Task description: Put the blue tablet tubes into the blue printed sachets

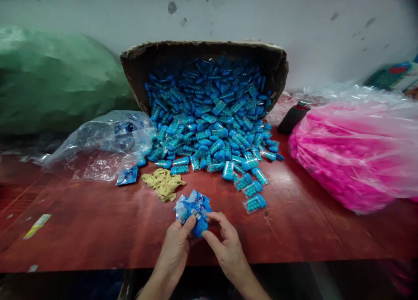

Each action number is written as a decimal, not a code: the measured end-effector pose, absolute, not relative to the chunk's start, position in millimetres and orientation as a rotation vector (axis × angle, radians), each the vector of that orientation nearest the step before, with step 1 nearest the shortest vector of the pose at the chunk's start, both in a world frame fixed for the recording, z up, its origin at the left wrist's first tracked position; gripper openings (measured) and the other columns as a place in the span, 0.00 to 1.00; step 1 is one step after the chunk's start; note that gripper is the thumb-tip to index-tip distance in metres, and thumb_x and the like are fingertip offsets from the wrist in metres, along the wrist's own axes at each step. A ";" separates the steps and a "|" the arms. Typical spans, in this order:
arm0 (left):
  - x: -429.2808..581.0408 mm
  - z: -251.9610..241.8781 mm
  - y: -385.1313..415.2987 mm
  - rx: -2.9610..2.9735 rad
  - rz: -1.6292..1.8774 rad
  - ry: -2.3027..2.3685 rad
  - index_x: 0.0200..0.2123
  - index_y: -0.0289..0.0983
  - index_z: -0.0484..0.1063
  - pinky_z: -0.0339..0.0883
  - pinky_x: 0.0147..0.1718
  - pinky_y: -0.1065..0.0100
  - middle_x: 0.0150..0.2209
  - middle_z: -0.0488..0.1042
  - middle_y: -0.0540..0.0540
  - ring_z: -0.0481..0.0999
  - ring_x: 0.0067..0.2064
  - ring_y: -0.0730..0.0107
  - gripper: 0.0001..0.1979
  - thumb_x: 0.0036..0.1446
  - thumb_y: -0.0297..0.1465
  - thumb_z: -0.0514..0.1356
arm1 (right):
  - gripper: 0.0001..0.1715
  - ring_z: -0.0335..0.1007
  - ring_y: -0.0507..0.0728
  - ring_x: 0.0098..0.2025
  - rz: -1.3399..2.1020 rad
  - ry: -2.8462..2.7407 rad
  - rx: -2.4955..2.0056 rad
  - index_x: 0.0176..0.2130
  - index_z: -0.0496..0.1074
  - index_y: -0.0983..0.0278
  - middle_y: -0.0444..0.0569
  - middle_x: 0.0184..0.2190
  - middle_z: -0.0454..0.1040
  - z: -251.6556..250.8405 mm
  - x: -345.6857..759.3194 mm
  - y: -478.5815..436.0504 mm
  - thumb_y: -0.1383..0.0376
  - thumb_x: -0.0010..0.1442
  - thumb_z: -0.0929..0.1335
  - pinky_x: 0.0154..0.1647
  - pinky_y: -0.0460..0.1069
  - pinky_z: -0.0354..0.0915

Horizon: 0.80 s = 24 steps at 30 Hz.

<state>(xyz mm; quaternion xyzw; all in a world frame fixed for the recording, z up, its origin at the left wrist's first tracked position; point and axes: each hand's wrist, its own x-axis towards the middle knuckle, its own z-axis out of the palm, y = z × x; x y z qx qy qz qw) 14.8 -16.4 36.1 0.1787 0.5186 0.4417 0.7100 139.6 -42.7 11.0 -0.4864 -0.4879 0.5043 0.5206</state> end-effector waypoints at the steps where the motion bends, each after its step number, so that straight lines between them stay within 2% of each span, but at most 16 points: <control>1: 12.6 37.3 -15.2 0.392 0.947 1.121 0.33 0.33 0.73 0.68 0.31 0.70 0.28 0.77 0.46 0.74 0.28 0.72 0.12 0.44 0.34 0.63 | 0.19 0.65 0.56 0.44 1.212 -1.160 -1.157 0.46 0.67 0.59 0.47 0.41 0.70 10.0 139.6 -42.9 0.69 0.52 0.67 0.49 0.52 0.61; 7: -1.7 39.9 -15.8 0.390 0.806 0.937 0.37 0.35 0.73 0.69 0.31 0.67 0.31 0.77 0.45 0.75 0.30 0.70 0.11 0.50 0.32 0.60 | 0.29 0.65 0.56 0.44 1.505 -0.979 -0.947 0.50 0.64 0.55 0.45 0.43 0.67 7.0 141.4 -38.7 0.69 0.48 0.70 0.46 0.51 0.62; 11: -2.5 37.4 -18.1 0.422 0.775 0.855 0.38 0.35 0.73 0.69 0.32 0.69 0.31 0.77 0.44 0.76 0.32 0.68 0.12 0.47 0.30 0.61 | 0.36 0.65 0.55 0.42 1.715 -0.849 -0.721 0.51 0.63 0.53 0.45 0.44 0.66 9.3 144.1 -34.5 0.67 0.43 0.73 0.41 0.50 0.64; 14: 4.1 33.4 -20.7 0.367 0.818 0.875 0.34 0.35 0.75 0.68 0.33 0.71 0.28 0.77 0.45 0.75 0.31 0.70 0.11 0.45 0.31 0.63 | 0.36 0.65 0.53 0.39 1.755 -0.851 -0.723 0.51 0.64 0.52 0.44 0.43 0.66 9.5 145.4 -34.2 0.67 0.43 0.74 0.39 0.48 0.64; 17: 12.7 30.8 -25.8 0.304 0.861 0.907 0.34 0.34 0.75 0.68 0.30 0.72 0.26 0.77 0.47 0.75 0.29 0.72 0.11 0.46 0.33 0.62 | 0.32 0.65 0.51 0.37 1.744 -0.916 -0.796 0.52 0.63 0.52 0.44 0.42 0.65 6.4 145.4 -37.4 0.67 0.48 0.71 0.38 0.47 0.64; 21: 19.8 35.4 -31.2 0.284 0.879 0.960 0.35 0.34 0.74 0.69 0.29 0.70 0.28 0.77 0.46 0.74 0.29 0.72 0.13 0.48 0.35 0.61 | 0.31 0.66 0.53 0.39 1.659 -1.047 -0.892 0.54 0.60 0.52 0.45 0.43 0.65 0.5 146.8 -40.8 0.66 0.52 0.69 0.40 0.48 0.64; 24: 12.7 40.3 -28.1 0.330 0.894 1.061 0.36 0.34 0.73 0.69 0.30 0.66 0.29 0.77 0.46 0.75 0.30 0.69 0.16 0.45 0.37 0.62 | 0.32 0.67 0.55 0.41 1.541 -1.274 -1.002 0.55 0.59 0.53 0.46 0.44 0.67 2.3 151.3 -37.0 0.66 0.52 0.68 0.41 0.49 0.64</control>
